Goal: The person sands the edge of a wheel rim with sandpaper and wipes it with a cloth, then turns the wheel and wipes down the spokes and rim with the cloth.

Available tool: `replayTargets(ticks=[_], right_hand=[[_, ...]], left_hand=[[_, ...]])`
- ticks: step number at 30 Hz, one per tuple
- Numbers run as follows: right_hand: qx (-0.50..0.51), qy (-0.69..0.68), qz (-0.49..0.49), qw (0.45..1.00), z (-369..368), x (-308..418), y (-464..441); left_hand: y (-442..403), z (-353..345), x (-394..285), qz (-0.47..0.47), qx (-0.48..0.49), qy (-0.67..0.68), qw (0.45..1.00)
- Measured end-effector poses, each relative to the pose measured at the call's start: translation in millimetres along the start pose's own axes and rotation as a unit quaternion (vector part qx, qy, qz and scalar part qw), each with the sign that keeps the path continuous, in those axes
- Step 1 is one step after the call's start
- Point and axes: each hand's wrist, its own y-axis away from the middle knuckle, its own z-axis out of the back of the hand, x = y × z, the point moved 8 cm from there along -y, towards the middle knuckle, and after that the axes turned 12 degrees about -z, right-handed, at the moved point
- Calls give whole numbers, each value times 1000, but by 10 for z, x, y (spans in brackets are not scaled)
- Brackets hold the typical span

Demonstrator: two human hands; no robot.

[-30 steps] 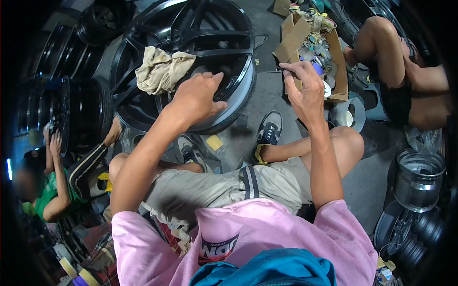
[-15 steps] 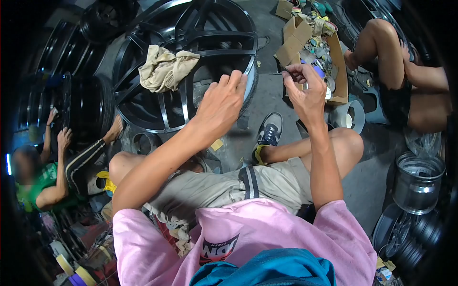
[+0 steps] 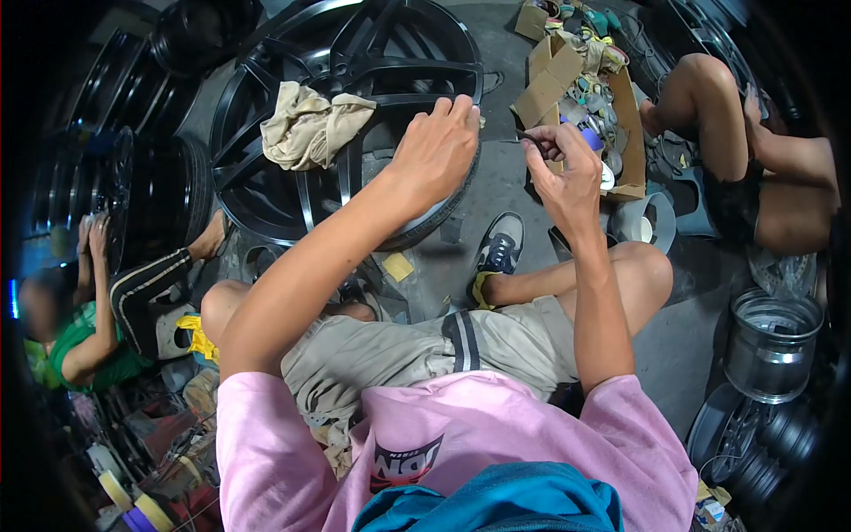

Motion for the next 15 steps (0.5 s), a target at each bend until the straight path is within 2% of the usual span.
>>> replayTargets(ticks=[15], right_hand=[[-3, -15, -5, 1000, -2, -78, -25]], left_hand=[[190, 55, -125, 18, 24, 20, 999]])
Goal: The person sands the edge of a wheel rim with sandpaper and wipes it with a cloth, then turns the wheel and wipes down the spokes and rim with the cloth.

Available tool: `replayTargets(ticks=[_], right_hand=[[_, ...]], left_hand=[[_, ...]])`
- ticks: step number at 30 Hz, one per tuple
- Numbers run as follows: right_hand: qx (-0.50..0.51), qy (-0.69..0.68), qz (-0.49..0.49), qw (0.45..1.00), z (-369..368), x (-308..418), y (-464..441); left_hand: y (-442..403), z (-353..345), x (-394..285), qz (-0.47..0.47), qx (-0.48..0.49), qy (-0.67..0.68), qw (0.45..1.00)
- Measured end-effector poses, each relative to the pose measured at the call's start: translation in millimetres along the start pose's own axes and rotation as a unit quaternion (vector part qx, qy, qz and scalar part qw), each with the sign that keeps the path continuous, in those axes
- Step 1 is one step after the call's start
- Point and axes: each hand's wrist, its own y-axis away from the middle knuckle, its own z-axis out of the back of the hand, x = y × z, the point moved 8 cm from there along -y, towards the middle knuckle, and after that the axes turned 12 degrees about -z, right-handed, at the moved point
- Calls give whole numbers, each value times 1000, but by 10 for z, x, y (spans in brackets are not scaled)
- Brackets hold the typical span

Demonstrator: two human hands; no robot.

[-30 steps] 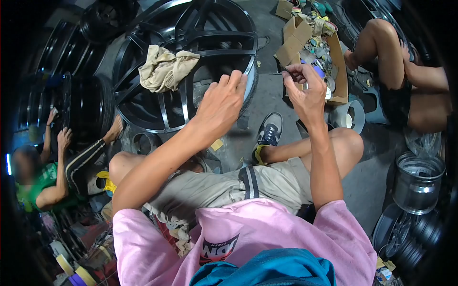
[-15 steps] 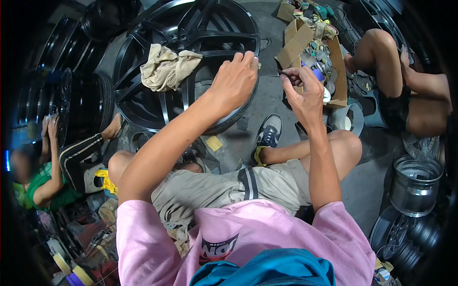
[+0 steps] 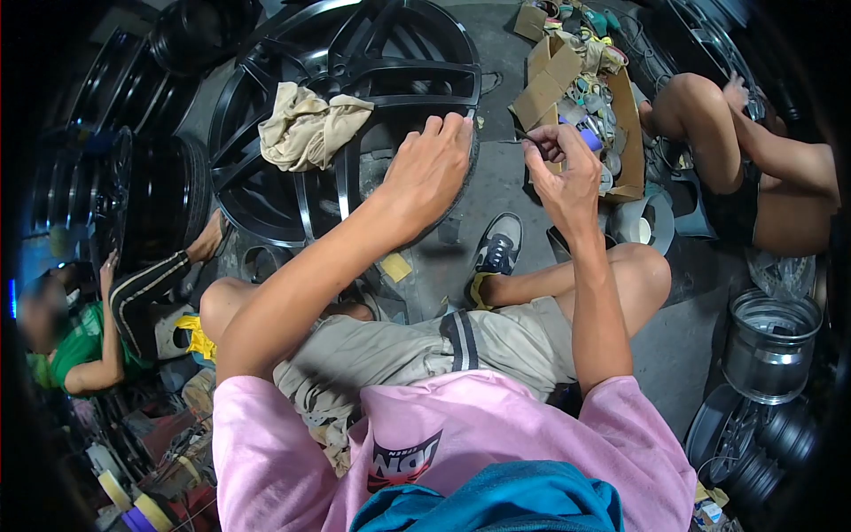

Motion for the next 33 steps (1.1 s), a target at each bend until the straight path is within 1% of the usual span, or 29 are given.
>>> replayTargets(ticks=[4, 6, 7, 9, 10, 11, 12, 13, 14, 15, 17, 18, 19, 21, 28, 29, 30, 31, 33], right_hand=[[10, 1, 0, 1000, -12, 1, 6], [17, 9, 6, 1000, -23, 24, 9], [17, 9, 6, 1000, -25, 21, 13], [22, 17, 9, 1000, -40, 15, 19], [22, 17, 8, 1000, -38, 13, 24], [30, 21, 2, 999, -59, 9, 23], [39, 23, -5, 999, -93, 6, 24], [42, 18, -5, 999, -114, 5, 24], [51, 16, 3, 999, -136, 17, 23], [59, 15, 11, 998, -164, 39, 26], [68, 15, 8, 998, -214, 71, 37], [75, 13, 13, 997, -242, 71, 43], [82, 10, 19, 996, -267, 79, 48], [89, 11, 21, 996, -283, 93, 74], [89, 30, 31, 995, -198, 87, 69], [91, 39, 21, 995, -210, 67, 76], [89, 32, 32, 995, -229, 78, 83], [96, 26, 35, 994, -258, 91, 93], [109, 39, 23, 993, -319, 88, 105]], left_hand=[[107, 38, -68, 9, 28, 10, 1000], [180, 114, -84, 4, -10, 62, 998], [204, 210, -111, 4, -10, 62, 998], [256, 458, -154, 29, -44, 258, 965], [274, 620, -224, 29, -44, 259, 965], [325, 719, -261, 78, -58, 451, 887], [410, 768, -347, 126, -70, 622, 770], [468, 1053, -488, 26, -186, 742, 643], [547, 1238, -638, -26, -224, 836, 500], [632, 1433, -760, -92, -244, 882, 393], [786, 1833, -959, -189, -266, 908, 262], [831, 1989, -1037, -219, -269, 913, 217], [861, 2109, -1104, -239, -272, 915, 179], [877, 2250, -1206, -242, -282, 920, 126], [712, 2298, -1280, -166, -358, 917, -62], [641, 2358, -1273, -219, -372, 897, -93], [571, 2385, -1285, -271, -385, 873, -125], [583, 2332, -1233, -260, -397, 876, -89], [706, 2212, -1063, -221, -421, 880, 9]])
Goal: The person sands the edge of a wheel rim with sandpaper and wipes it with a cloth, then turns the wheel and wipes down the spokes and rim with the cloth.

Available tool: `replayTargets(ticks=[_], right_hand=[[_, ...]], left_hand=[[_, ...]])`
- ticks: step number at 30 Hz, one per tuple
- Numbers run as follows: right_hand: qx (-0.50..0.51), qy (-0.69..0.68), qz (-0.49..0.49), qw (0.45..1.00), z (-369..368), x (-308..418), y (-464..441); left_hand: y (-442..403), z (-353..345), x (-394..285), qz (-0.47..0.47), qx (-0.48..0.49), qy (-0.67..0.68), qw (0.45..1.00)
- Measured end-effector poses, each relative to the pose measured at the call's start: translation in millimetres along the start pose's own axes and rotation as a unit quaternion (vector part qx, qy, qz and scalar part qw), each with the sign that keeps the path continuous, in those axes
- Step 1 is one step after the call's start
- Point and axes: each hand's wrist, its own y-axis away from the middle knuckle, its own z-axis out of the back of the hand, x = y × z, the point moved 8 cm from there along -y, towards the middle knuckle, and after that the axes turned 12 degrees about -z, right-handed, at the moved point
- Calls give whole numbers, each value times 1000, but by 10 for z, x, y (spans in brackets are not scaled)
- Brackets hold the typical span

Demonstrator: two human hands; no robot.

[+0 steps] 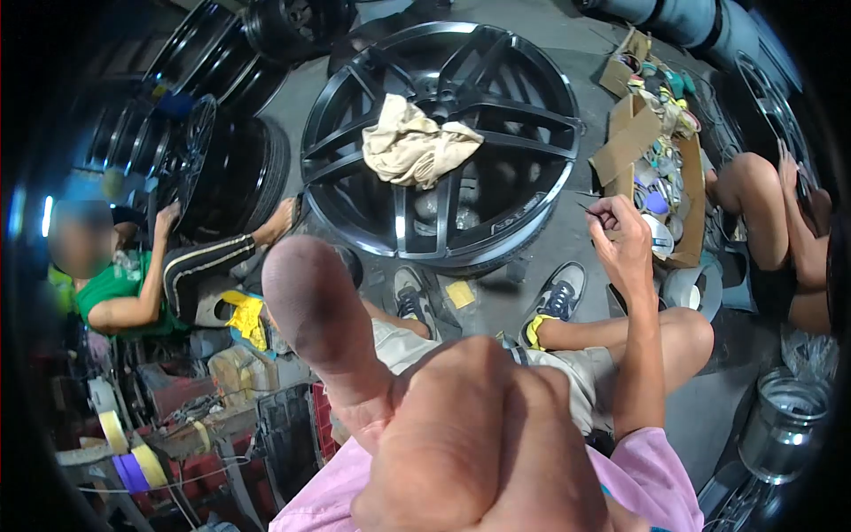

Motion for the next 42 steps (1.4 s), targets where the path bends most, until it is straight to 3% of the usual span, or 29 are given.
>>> replayTargets(ticks=[4, 9, 14, 15, 17, 33, 42], right_hand=[[12, 7, 2, 1000, -54, -7, 15], [20, 20, -20, 999, -87, -85, -2], [28, 37, 8, 999, -144, -63, -19], [27, 41, 20, 999, -140, 301, -72], [37, 46, 15, 998, -193, 17, -26], [49, 49, 16, 997, -330, -54, -30], [-45, 52, 30, 997, -220, 117, -76]], left_hand=[[-5, 117, -373, -7, 12, -128, 992], [-21, 266, -515, -8, 9, -169, 986], [-29, 343, -587, -9, 10, -186, 983], [-31, 343, -607, -10, 12, -187, 982], [-41, 342, -659, -15, 15, -189, 982], [-124, 375, -925, -17, 27, -184, 982], [-141, 371, -1022, -22, 40, -171, 984]])
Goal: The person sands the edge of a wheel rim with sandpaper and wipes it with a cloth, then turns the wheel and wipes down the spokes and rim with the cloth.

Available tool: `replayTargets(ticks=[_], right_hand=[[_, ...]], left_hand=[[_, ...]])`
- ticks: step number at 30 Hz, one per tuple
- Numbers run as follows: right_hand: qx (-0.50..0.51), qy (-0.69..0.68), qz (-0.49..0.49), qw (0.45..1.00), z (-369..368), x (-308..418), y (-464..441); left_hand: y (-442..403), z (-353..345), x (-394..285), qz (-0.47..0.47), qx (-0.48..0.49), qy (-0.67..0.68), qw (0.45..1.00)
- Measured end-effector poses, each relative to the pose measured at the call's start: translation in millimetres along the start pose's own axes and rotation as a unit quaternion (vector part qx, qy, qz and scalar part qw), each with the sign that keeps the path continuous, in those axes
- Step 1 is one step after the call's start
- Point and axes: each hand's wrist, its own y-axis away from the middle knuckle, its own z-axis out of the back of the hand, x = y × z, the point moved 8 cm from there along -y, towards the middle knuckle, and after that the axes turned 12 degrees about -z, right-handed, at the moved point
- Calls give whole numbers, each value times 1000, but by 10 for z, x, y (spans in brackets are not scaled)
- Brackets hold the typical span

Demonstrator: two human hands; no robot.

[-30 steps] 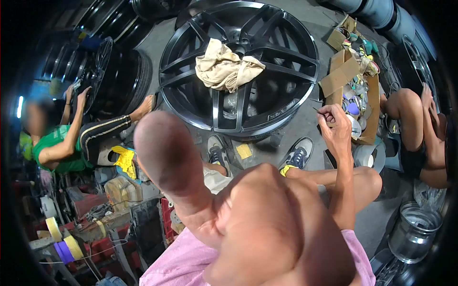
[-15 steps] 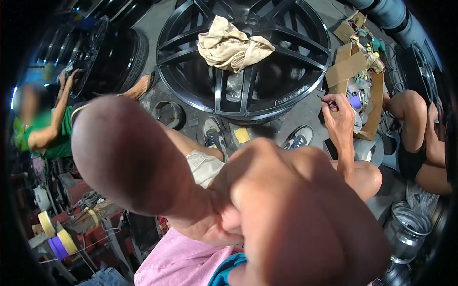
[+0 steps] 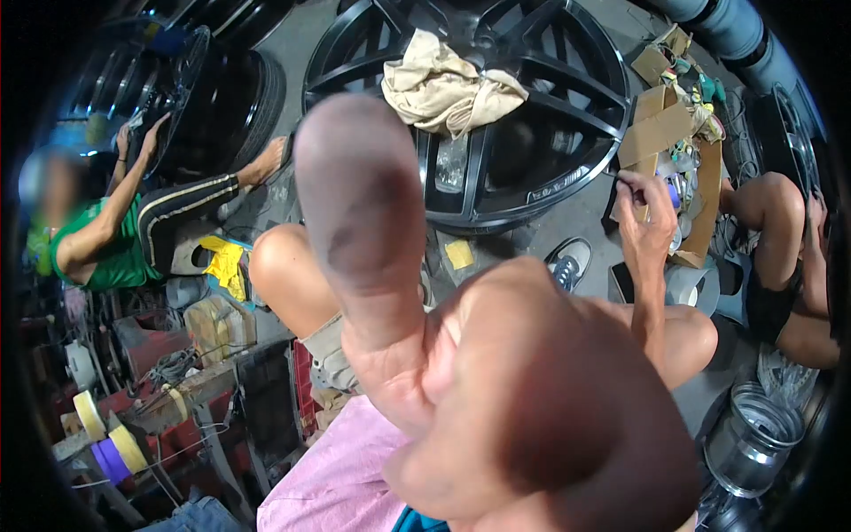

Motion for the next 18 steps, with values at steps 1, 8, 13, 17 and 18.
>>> replayTargets(ticks=[1, 8, 13, 17, 18], right_hand=[[-14, -3, 15, 1000, 20, 23, -13], [-61, 13, 51, 997, 27, 2, 4], [-115, 58, 132, 983, 29, 63, 29], [-98, 111, 210, 966, -162, 148, 55], [-98, 112, 210, 966, -182, 164, 96]], left_hand=[[4, -5, -49, -3, 2, -4, 1000], [-62, 53, -379, -9, 30, -84, 996], [-227, -24, -719, -27, 103, -421, 901], [-123, -137, -1347, -91, 74, -727, 677], [-75, -140, -1518, -134, 77, -779, 608]])
